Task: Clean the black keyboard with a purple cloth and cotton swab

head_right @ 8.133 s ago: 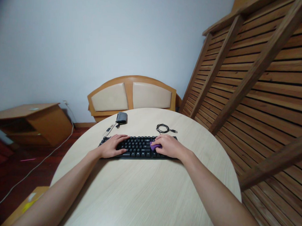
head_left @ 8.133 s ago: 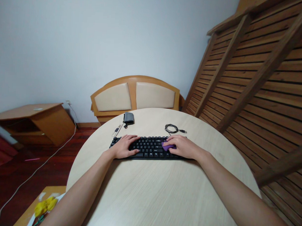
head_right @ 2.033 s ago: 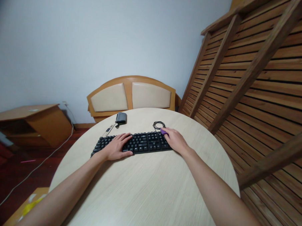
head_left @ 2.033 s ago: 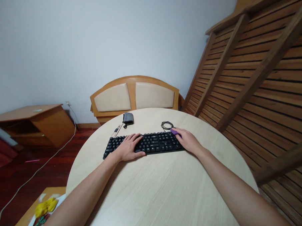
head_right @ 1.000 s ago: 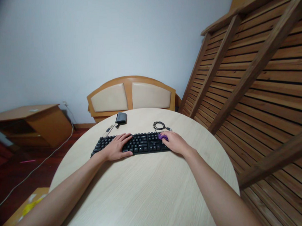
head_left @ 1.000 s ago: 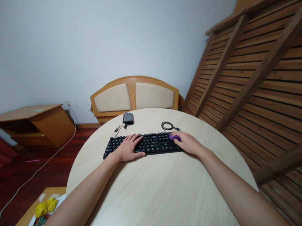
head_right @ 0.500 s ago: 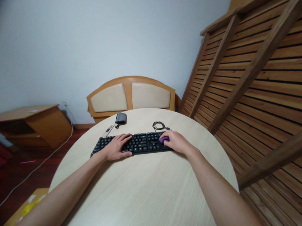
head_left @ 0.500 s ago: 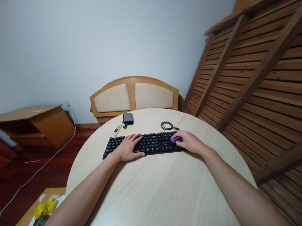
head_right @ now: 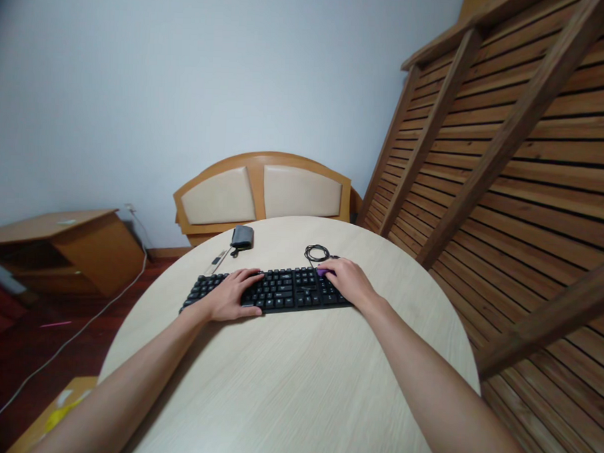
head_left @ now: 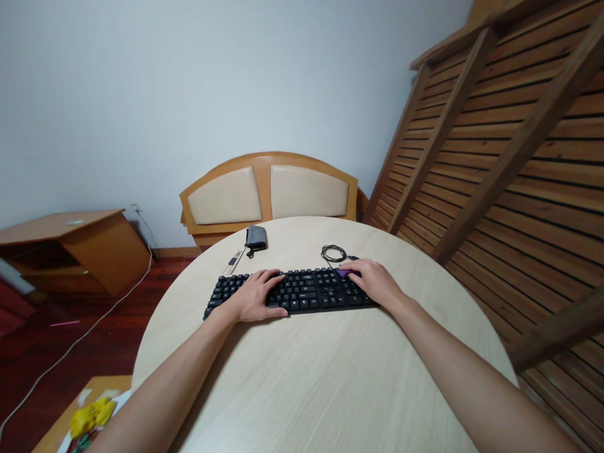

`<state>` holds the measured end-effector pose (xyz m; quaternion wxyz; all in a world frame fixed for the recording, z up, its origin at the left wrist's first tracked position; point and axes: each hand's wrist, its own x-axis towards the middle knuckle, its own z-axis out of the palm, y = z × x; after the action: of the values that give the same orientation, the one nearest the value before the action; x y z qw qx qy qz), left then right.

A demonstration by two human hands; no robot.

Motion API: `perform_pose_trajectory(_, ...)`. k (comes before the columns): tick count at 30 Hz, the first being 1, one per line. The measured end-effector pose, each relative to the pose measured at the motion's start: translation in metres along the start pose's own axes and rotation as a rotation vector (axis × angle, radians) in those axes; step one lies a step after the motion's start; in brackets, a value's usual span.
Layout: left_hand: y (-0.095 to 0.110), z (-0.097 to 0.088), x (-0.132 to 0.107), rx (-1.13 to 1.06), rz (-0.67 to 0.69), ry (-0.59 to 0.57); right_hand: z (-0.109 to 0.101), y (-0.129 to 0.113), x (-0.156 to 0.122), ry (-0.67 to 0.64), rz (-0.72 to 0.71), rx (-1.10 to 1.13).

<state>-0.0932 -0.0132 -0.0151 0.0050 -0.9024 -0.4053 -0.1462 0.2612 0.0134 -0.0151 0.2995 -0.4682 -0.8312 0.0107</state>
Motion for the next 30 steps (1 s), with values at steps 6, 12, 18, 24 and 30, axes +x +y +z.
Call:
perform_pose_trajectory(6,0.001,-0.002,0.0,0.001,-0.009,-0.022,-0.012,-0.006,0.0,-0.104,0.02,0.023)
perform_pose_trajectory(12,0.002,-0.005,-0.001,-0.009,-0.004,-0.026,-0.019,-0.007,-0.001,-0.148,0.012,0.065)
perform_pose_trajectory(18,0.002,-0.005,-0.001,-0.02,-0.002,-0.032,-0.022,-0.007,-0.001,-0.156,0.007,0.078)
perform_pose_trajectory(24,0.002,-0.005,-0.001,-0.019,-0.01,-0.036,-0.025,-0.005,-0.002,-0.167,0.017,0.087)
perform_pose_trajectory(30,0.002,-0.006,-0.001,-0.028,-0.019,-0.039,-0.031,-0.008,-0.004,-0.232,0.018,0.152)
